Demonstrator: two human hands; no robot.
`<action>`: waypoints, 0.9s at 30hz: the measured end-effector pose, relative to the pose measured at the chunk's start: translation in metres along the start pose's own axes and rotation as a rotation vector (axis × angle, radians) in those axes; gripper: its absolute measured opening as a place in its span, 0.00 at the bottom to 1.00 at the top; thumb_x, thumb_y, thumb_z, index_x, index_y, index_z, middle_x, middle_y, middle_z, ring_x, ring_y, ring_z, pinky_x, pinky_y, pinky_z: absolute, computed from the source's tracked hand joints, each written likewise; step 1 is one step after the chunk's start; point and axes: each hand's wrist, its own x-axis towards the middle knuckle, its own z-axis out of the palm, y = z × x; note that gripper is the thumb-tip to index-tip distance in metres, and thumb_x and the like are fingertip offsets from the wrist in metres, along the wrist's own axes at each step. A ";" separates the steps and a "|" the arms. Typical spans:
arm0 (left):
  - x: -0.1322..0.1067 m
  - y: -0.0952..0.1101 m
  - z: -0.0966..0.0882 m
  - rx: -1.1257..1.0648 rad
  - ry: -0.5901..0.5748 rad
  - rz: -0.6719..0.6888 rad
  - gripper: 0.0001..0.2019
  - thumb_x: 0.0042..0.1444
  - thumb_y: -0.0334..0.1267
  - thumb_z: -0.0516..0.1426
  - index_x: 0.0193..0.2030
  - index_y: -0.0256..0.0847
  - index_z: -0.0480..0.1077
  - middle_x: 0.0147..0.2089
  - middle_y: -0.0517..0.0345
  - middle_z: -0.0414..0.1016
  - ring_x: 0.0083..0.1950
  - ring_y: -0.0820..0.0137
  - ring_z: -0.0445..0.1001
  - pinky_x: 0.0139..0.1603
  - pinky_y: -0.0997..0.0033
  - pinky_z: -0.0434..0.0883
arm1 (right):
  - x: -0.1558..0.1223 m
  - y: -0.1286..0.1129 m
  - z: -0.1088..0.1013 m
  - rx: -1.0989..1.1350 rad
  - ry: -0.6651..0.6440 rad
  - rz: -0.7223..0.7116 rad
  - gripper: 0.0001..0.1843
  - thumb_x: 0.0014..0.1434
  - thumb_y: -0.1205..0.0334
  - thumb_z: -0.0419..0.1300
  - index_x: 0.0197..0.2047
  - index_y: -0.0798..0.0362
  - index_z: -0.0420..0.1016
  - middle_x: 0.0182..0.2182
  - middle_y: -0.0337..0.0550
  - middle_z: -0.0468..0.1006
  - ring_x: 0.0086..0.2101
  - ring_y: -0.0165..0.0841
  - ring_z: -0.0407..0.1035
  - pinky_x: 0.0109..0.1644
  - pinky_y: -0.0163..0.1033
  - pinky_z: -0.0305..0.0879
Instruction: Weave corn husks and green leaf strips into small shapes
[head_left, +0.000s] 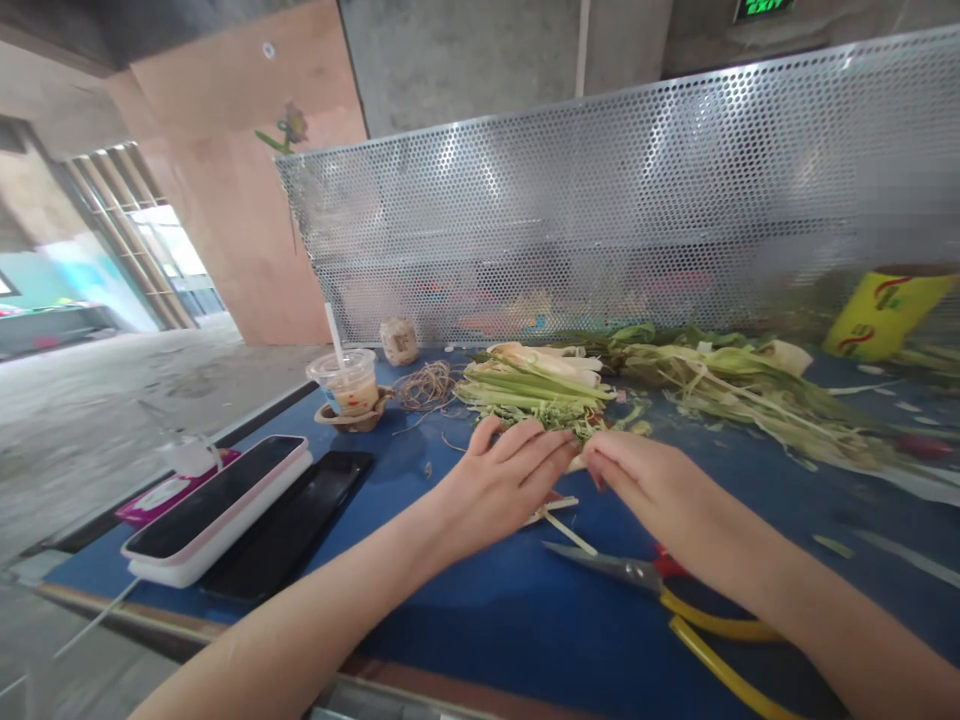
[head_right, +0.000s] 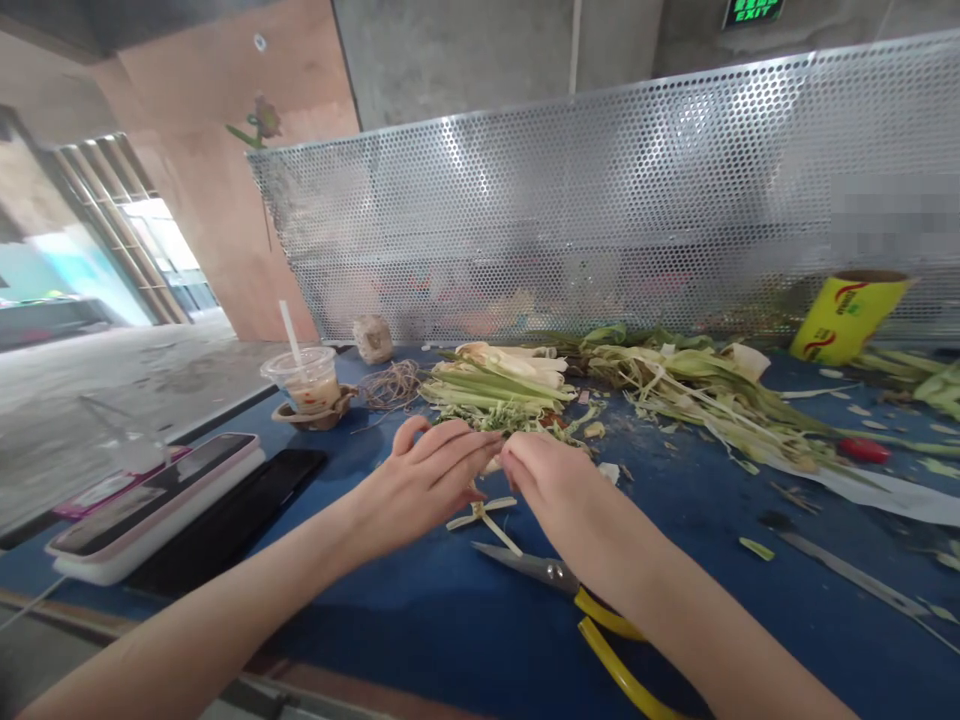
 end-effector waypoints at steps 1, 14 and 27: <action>-0.003 -0.004 0.002 0.018 -0.036 0.033 0.18 0.58 0.35 0.47 0.56 0.40 0.59 0.57 0.55 0.64 0.55 0.64 0.60 0.53 0.57 0.56 | 0.001 0.005 -0.001 -0.017 0.023 0.014 0.15 0.62 0.60 0.42 0.23 0.51 0.56 0.21 0.36 0.64 0.23 0.28 0.60 0.27 0.33 0.55; -0.019 -0.031 0.026 0.151 -0.050 0.056 0.16 0.57 0.27 0.50 0.50 0.44 0.66 0.38 0.59 0.77 0.48 0.68 0.67 0.54 0.55 0.46 | 0.012 0.026 -0.010 0.083 0.203 0.153 0.18 0.62 0.55 0.40 0.23 0.51 0.55 0.18 0.33 0.58 0.20 0.27 0.55 0.26 0.33 0.51; -0.006 -0.024 -0.004 -0.695 0.043 -0.739 0.09 0.57 0.37 0.50 0.36 0.40 0.71 0.36 0.57 0.77 0.36 0.70 0.72 0.44 0.66 0.63 | 0.008 0.019 -0.003 0.563 0.103 0.204 0.17 0.60 0.49 0.46 0.41 0.49 0.68 0.33 0.41 0.69 0.32 0.31 0.64 0.39 0.37 0.60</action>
